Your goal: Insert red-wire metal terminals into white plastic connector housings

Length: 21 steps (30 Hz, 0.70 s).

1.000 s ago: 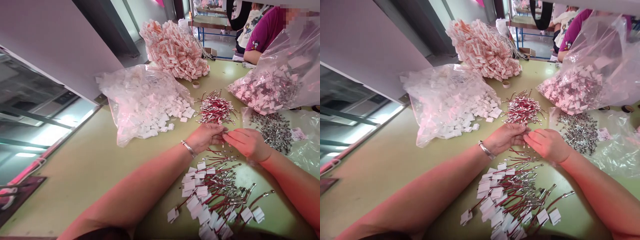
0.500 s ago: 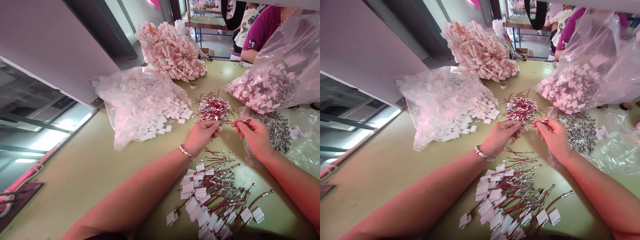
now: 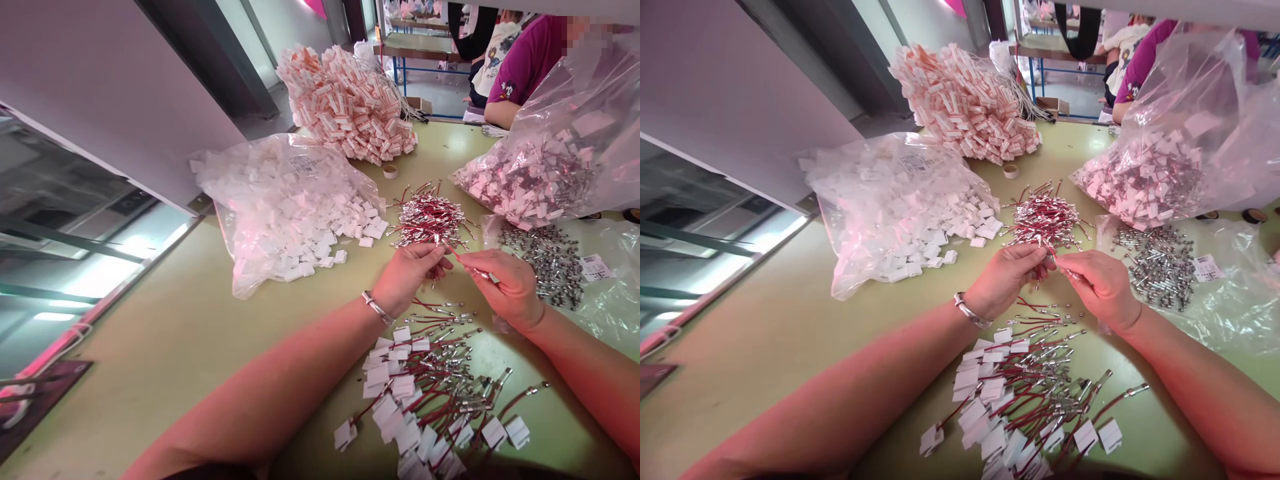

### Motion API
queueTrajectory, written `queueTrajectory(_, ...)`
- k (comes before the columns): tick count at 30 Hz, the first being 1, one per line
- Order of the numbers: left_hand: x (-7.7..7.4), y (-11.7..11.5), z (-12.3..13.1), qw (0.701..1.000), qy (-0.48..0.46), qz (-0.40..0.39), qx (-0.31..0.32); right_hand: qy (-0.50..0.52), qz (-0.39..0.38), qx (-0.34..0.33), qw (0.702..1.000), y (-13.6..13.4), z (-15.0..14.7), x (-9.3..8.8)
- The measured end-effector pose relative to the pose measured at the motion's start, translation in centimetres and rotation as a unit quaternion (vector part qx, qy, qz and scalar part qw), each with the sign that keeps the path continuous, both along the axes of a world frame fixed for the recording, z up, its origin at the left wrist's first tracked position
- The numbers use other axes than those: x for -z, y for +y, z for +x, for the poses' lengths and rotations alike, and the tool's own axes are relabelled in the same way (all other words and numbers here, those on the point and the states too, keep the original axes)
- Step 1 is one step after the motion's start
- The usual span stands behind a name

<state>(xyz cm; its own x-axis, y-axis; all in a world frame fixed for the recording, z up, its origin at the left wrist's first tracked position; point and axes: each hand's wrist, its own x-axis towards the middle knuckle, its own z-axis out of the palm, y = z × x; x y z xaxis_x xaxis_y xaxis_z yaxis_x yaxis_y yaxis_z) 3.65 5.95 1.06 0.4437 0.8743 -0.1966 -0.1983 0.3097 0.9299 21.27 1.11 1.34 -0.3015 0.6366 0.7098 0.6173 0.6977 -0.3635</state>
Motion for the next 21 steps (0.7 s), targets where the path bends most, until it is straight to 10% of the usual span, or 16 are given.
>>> queueTrajectory(12, -0.07, -0.33, 0.21, 0.996, -0.057, -0.064, -0.01, -0.275, 0.158, 0.031, 0.948, 0.2, -0.26, 0.85)
queueTrajectory(21, -0.15, 0.11, -0.12, 0.996, -0.059, -0.069, -0.001, -0.206, 0.131, 0.044, 0.969, -0.03, -0.44, -0.03)
